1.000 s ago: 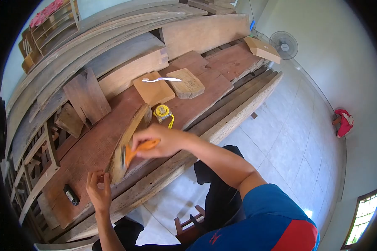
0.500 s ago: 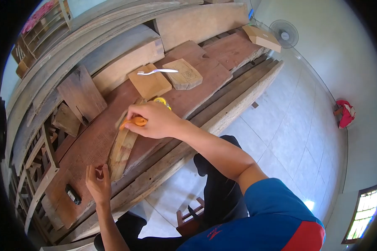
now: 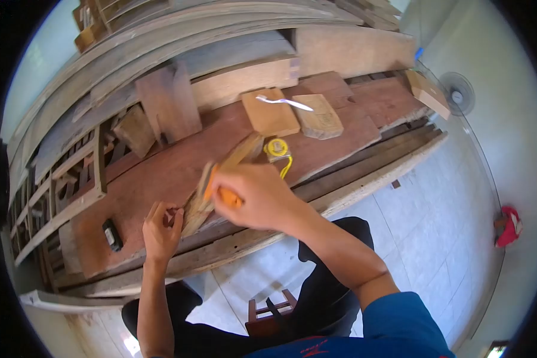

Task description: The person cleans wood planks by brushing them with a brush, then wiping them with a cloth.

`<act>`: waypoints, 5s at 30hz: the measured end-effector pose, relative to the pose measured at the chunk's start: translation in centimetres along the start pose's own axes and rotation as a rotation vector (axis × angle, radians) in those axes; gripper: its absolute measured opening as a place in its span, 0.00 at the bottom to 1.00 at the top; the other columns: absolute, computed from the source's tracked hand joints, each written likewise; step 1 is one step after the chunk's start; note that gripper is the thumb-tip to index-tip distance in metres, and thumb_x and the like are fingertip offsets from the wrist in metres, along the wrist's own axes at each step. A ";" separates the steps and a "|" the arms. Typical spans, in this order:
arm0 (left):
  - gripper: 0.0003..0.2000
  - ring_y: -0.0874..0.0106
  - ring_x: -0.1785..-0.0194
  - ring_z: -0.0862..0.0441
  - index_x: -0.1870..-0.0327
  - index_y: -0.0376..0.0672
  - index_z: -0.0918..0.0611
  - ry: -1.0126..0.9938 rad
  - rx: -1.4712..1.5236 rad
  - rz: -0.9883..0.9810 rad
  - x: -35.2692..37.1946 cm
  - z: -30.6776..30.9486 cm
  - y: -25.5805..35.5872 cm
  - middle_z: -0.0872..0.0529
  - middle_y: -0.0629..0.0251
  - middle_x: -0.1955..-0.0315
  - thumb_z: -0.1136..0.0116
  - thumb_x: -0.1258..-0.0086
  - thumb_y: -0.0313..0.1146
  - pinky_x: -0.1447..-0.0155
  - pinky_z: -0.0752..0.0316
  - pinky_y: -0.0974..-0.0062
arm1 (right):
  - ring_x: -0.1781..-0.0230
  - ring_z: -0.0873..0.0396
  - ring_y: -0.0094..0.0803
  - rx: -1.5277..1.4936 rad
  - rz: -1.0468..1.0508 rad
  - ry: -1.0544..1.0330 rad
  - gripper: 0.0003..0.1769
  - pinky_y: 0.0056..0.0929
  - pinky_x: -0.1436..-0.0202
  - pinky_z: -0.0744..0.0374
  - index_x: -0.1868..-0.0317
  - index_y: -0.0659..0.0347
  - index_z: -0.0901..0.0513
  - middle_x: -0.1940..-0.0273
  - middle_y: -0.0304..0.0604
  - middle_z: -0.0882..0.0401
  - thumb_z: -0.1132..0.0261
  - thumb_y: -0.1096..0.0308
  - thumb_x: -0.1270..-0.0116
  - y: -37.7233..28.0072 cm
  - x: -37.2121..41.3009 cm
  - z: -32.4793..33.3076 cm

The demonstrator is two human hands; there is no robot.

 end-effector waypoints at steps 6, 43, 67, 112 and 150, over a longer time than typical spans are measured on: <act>0.05 0.59 0.68 0.15 0.57 0.42 0.13 0.029 0.037 -0.073 0.3 0.4 -0.2 0.14 0.58 0.66 0.29 0.29 0.30 0.63 0.20 0.64 | 0.63 0.11 0.26 -0.222 -0.196 -0.092 0.07 0.27 0.56 0.17 0.55 0.64 0.10 0.64 0.38 0.08 0.24 0.70 0.30 4.2 -0.4 0.1; 0.36 0.53 0.31 0.23 0.30 0.40 0.23 0.581 -0.202 -1.005 13.7 19.4 20.0 0.22 0.49 0.32 0.20 0.40 0.38 0.27 0.29 0.52 | 0.64 0.10 0.43 -0.033 0.098 0.105 0.04 0.34 0.58 0.15 0.59 0.60 0.11 0.63 0.45 0.10 0.25 0.71 0.30 1.0 1.3 2.6; 0.25 0.47 0.41 0.17 0.36 0.43 0.17 -0.005 -0.132 -0.089 5.8 0.4 0.6 0.14 0.51 0.46 0.27 0.30 0.45 0.36 0.22 0.50 | 0.57 0.09 0.37 -0.204 0.112 -0.014 0.10 0.32 0.51 0.15 0.50 0.62 0.09 0.56 0.49 0.07 0.26 0.65 0.25 0.9 2.5 -3.2; 0.14 0.52 0.48 0.11 0.44 0.41 0.12 -0.074 0.015 -0.102 4.6 1.4 -0.9 0.09 0.53 0.50 0.29 0.29 0.31 0.45 0.16 0.61 | 0.61 0.12 0.48 0.129 0.130 0.206 0.15 0.46 0.57 0.14 0.44 0.54 0.13 0.60 0.47 0.13 0.32 0.67 0.30 3.7 3.7 -1.0; 0.19 0.48 0.48 0.11 0.45 0.40 0.12 -0.101 -0.051 -0.051 3.5 1.6 -0.4 0.09 0.49 0.55 0.22 0.35 0.36 0.42 0.17 0.57 | 0.79 0.15 0.37 0.025 -0.014 0.394 0.10 0.33 0.76 0.22 0.61 0.60 0.15 0.75 0.46 0.16 0.34 0.66 0.18 7.0 2.5 2.0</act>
Point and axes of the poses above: each hand's wrist, its own x-axis away from the middle knuckle, its own z-axis out of the back of the hand, y = z × x, the point moved 9 cm from there along -x, towards the middle knuckle
